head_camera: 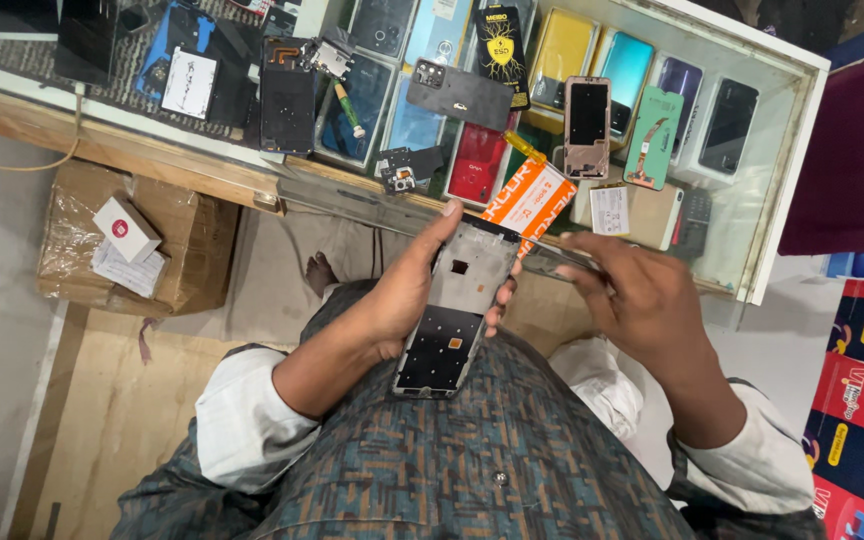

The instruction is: The person uses a screwdriver and a metal prying tool to remove screws and pry open the back cover of a smartphone. The device is held in the left hand while the right hand manipulates the tools to separate the casing.

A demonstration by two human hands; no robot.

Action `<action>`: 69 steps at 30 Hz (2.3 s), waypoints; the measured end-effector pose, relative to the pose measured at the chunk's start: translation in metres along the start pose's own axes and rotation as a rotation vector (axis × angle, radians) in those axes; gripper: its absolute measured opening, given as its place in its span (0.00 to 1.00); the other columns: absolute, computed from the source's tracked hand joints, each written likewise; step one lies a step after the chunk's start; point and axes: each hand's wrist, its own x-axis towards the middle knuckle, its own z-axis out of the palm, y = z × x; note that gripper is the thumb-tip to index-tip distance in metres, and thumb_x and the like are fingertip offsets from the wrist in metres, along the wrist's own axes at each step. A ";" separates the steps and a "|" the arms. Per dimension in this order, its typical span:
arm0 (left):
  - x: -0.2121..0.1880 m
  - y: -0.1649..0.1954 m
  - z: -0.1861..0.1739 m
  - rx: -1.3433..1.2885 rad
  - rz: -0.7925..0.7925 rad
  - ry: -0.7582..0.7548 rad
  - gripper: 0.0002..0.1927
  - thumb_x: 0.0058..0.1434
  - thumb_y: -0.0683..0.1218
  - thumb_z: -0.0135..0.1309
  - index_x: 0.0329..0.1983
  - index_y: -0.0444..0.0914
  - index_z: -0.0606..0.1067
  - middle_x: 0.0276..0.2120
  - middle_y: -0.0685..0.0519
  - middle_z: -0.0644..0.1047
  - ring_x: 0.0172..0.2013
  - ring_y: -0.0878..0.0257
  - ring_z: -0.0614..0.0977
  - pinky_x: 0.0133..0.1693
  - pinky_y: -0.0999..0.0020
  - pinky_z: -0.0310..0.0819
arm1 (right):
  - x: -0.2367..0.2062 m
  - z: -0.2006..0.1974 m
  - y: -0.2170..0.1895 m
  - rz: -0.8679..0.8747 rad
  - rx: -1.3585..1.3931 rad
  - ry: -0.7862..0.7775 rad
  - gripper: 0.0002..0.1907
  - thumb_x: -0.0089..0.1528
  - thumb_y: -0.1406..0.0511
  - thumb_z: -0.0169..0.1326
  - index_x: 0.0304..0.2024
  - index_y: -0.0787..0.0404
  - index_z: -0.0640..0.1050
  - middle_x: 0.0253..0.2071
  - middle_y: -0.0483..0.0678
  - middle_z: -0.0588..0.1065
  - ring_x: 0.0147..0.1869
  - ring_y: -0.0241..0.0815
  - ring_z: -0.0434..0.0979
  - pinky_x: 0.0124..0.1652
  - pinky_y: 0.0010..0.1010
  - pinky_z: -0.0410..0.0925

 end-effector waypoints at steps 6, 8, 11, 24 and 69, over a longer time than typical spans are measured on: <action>0.000 -0.001 0.001 -0.010 -0.020 0.009 0.40 0.69 0.73 0.33 0.51 0.34 0.75 0.32 0.49 0.78 0.27 0.63 0.80 0.34 0.65 0.79 | 0.005 -0.007 0.001 -0.219 -0.294 0.149 0.09 0.58 0.69 0.65 0.41 0.58 0.81 0.34 0.45 0.77 0.36 0.47 0.76 0.36 0.40 0.68; 0.001 -0.001 0.001 -0.020 -0.015 -0.007 0.40 0.70 0.73 0.33 0.52 0.34 0.74 0.33 0.49 0.78 0.28 0.62 0.81 0.35 0.64 0.79 | 0.007 -0.006 0.001 -0.193 -0.347 0.097 0.10 0.57 0.70 0.66 0.41 0.60 0.83 0.30 0.47 0.75 0.34 0.49 0.75 0.34 0.39 0.68; 0.001 -0.001 0.001 -0.029 -0.010 -0.021 0.41 0.70 0.73 0.33 0.52 0.33 0.74 0.33 0.49 0.78 0.28 0.62 0.81 0.35 0.64 0.79 | 0.007 -0.002 0.002 -0.155 -0.256 0.053 0.10 0.60 0.71 0.65 0.44 0.60 0.82 0.32 0.47 0.76 0.35 0.48 0.77 0.35 0.37 0.69; 0.000 0.000 0.002 -0.047 -0.023 -0.013 0.41 0.70 0.74 0.33 0.52 0.34 0.74 0.33 0.49 0.78 0.27 0.62 0.81 0.34 0.64 0.80 | 0.009 -0.003 0.002 -0.190 -0.326 0.088 0.08 0.58 0.68 0.67 0.39 0.59 0.83 0.30 0.46 0.75 0.35 0.49 0.76 0.35 0.39 0.68; -0.003 -0.001 0.012 -0.275 0.050 -0.199 0.45 0.72 0.74 0.30 0.57 0.29 0.72 0.39 0.42 0.79 0.37 0.54 0.84 0.45 0.56 0.81 | -0.021 0.040 0.009 0.444 1.290 0.286 0.15 0.71 0.71 0.49 0.60 0.62 0.66 0.32 0.55 0.76 0.27 0.38 0.75 0.26 0.25 0.68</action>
